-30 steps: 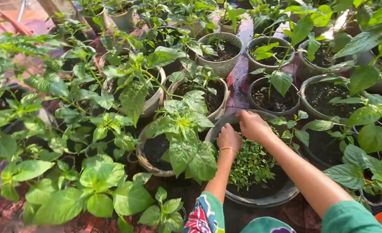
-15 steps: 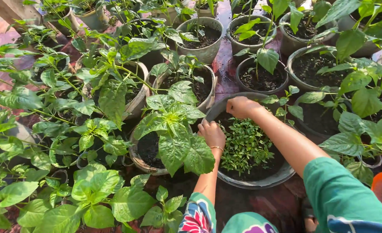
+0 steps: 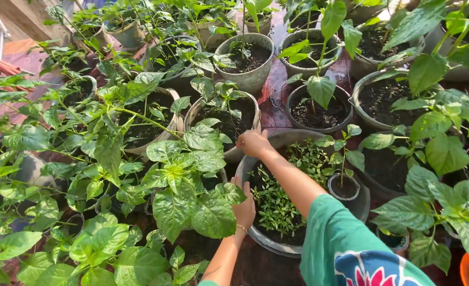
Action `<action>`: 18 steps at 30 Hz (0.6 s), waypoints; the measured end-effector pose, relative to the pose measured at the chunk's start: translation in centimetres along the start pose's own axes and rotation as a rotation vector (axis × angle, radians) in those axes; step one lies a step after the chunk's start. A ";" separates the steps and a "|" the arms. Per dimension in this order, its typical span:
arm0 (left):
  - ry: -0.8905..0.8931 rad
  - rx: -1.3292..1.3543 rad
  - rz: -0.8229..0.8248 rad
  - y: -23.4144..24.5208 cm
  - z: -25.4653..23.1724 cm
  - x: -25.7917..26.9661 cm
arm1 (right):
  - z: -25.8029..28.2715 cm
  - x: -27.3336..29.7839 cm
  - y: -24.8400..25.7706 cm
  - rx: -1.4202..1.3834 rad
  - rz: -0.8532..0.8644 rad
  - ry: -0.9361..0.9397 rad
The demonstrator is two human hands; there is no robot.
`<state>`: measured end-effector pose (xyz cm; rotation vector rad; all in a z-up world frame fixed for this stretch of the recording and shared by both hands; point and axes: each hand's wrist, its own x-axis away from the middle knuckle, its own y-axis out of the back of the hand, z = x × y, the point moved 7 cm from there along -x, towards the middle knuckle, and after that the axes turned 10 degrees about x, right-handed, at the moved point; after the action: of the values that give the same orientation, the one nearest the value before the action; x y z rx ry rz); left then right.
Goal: Tending to various potted plants, including weeding and moving soil.
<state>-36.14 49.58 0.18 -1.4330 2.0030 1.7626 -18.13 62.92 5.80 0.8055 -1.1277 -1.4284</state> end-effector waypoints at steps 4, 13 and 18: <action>0.165 0.064 0.165 2.6 -1.0 -2.0 | 0.0 -2.6 -2.3 0.037 -0.384 0.060; 0.132 0.130 0.198 3.2 -1.8 -2.7 | 4.9 -4.7 -4.0 0.198 -0.582 0.097; 0.059 0.104 0.214 3.3 -2.3 -2.5 | 4.2 -8.8 -7.4 0.143 -0.514 0.049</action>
<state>-36.00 48.71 4.83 -1.2965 2.3185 1.6802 -22.94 72.01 -0.76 1.2917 -1.0350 -1.7458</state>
